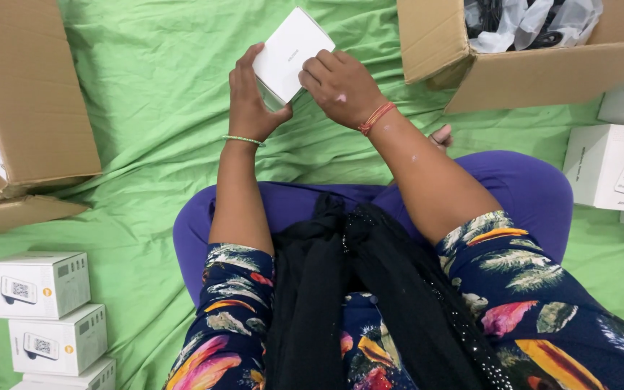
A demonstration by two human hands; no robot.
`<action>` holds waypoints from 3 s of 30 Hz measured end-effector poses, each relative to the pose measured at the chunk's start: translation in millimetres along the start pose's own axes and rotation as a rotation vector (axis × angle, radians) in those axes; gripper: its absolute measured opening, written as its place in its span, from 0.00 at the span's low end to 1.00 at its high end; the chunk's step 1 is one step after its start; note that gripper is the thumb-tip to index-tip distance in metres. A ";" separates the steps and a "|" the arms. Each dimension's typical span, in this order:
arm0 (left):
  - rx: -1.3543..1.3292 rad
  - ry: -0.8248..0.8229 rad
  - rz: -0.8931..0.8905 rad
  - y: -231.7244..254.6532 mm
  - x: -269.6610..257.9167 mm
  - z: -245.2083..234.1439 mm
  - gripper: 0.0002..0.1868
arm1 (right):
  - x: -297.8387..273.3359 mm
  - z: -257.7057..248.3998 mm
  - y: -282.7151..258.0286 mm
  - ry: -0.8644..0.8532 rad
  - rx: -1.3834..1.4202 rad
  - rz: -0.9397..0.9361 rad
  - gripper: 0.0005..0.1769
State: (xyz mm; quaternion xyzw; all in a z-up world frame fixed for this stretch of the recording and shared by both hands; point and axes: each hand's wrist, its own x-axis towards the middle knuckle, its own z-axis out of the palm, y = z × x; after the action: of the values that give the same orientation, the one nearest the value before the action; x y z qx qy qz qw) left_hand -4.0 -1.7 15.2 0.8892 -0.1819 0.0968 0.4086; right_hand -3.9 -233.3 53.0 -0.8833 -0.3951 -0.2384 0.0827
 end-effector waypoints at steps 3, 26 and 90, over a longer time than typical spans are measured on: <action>0.013 -0.015 -0.008 -0.8 0.2 -1.7 0.57 | 9.5 -18.1 4.0 0.090 0.030 0.039 0.08; -0.363 0.015 -0.109 -14.2 2.5 8.8 0.51 | -13.2 27.5 31.8 -0.001 0.578 0.573 0.35; -0.572 0.224 -0.016 -4.5 -4.5 42.5 0.25 | -22.2 59.2 32.0 0.151 1.397 1.403 0.23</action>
State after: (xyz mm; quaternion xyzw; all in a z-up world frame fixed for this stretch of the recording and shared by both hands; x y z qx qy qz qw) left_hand -5.3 -30.4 -16.9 0.7231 -0.1487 0.1358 0.6607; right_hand 28.1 -249.7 -8.2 -0.6524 0.1719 0.0954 0.7319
